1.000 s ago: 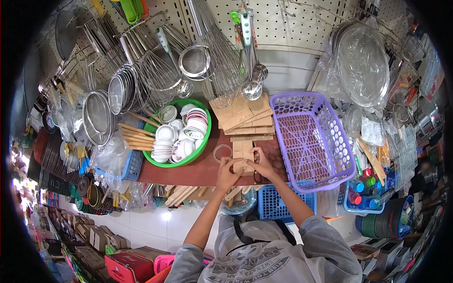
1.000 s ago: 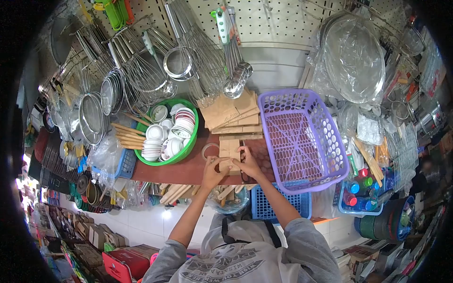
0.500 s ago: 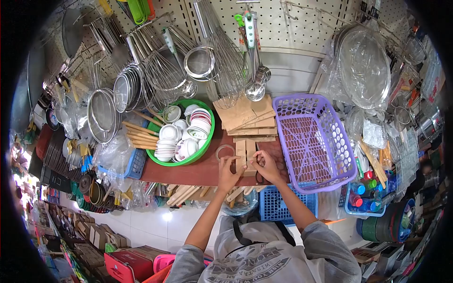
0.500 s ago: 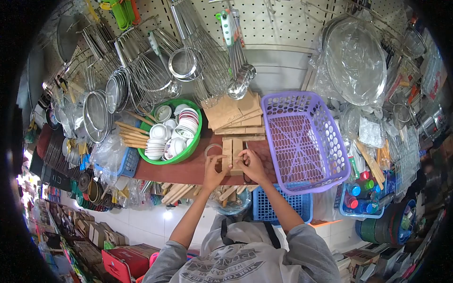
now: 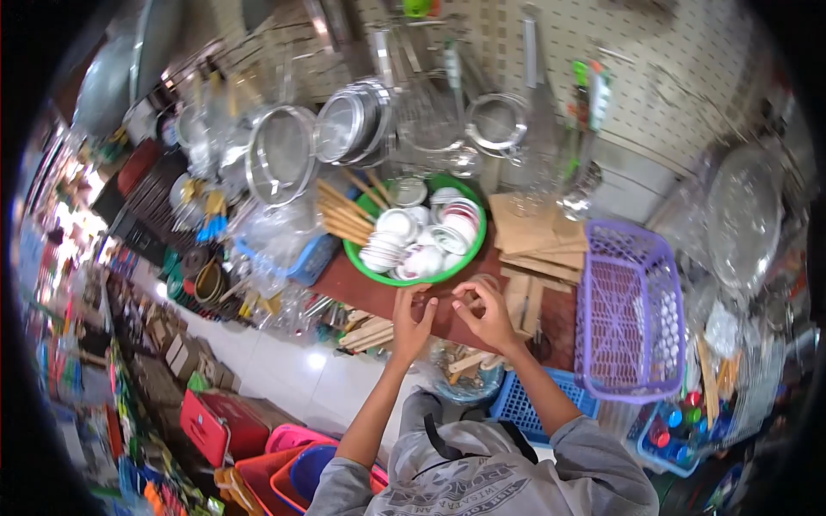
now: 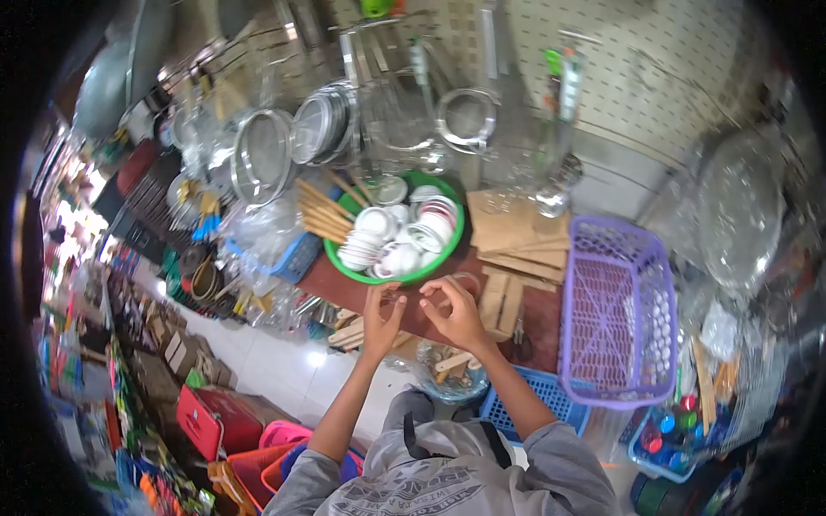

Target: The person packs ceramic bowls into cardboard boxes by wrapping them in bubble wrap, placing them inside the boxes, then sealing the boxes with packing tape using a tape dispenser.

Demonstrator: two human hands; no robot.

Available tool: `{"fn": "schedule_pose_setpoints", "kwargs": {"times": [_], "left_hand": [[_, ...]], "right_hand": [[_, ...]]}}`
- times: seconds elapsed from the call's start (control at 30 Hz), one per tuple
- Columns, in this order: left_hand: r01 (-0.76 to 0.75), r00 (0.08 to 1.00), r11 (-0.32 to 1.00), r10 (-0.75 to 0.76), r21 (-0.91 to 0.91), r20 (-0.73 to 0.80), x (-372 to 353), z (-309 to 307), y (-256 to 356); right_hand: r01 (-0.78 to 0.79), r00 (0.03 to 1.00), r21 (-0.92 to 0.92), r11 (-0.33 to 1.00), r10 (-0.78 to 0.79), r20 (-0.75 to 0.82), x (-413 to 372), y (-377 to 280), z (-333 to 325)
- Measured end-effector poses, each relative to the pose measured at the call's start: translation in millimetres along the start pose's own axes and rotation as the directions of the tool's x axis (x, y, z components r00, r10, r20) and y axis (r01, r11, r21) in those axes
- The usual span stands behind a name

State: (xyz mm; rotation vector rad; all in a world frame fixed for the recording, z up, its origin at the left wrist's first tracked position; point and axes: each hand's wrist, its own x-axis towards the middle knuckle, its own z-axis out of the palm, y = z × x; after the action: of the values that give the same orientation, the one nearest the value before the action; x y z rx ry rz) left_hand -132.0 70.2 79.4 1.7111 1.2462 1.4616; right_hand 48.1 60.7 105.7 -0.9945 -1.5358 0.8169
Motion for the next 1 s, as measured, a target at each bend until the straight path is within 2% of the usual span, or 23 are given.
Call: {"fn": "schedule_pose_setpoints", "kwargs": {"times": [0.03,0.13,0.17,0.27,0.4,0.47,0.6,0.7,0.83,1.0], "left_hand": [[0.021,0.999,0.999,-0.019,0.043,-0.037,3.5,-18.7,4.4],[0.006,0.982,0.992,0.017,0.124,-0.188,15.7,-72.3,3.4],[0.019,0.974,0.985,0.021,0.172,-0.227,20.1,-90.3,3.9],[0.027,0.935,0.993,0.016,0.116,-0.354,33.6,-138.4,-2.0],[0.047,0.905,0.985,0.029,0.167,-0.423,51.9,-192.9,-19.3],[0.078,0.899,0.98,0.009,0.181,-0.438,59.7,-213.1,-24.0],[0.113,0.905,0.974,-0.02,0.196,-0.425,82.5,-244.2,-43.1],[0.077,0.935,0.969,0.011,0.235,-0.354,101.1,-259.6,-56.2],[0.074,0.964,0.962,-0.001,0.263,-0.264,122.9,-271.9,-81.0],[0.072,0.983,0.982,-0.041,0.174,-0.177,142.9,-278.1,-103.1]], "right_hand": [[0.001,0.997,0.019,1.0,-0.003,0.075,9.8,1.7,14.6],[0.089,0.98,0.155,0.984,-0.114,0.161,41.8,-10.5,64.3],[0.154,0.963,0.071,0.986,-0.166,0.213,52.9,-15.4,77.1],[0.262,0.92,0.005,0.965,-0.251,0.301,83.1,-26.8,123.6],[0.201,0.895,0.06,0.978,-0.208,0.395,119.4,-34.4,183.9],[0.245,0.872,-0.01,0.97,-0.216,0.44,137.5,-32.3,210.1],[0.442,0.853,-0.273,0.855,-0.305,0.424,173.7,-20.8,253.9],[0.494,0.86,-0.433,0.754,-0.35,0.372,196.3,-15.5,274.8],[0.392,0.899,-0.595,0.701,-0.156,0.409,218.5,1.8,292.5],[0.405,0.885,-0.522,0.751,-0.178,0.43,234.5,12.7,302.2]]}}
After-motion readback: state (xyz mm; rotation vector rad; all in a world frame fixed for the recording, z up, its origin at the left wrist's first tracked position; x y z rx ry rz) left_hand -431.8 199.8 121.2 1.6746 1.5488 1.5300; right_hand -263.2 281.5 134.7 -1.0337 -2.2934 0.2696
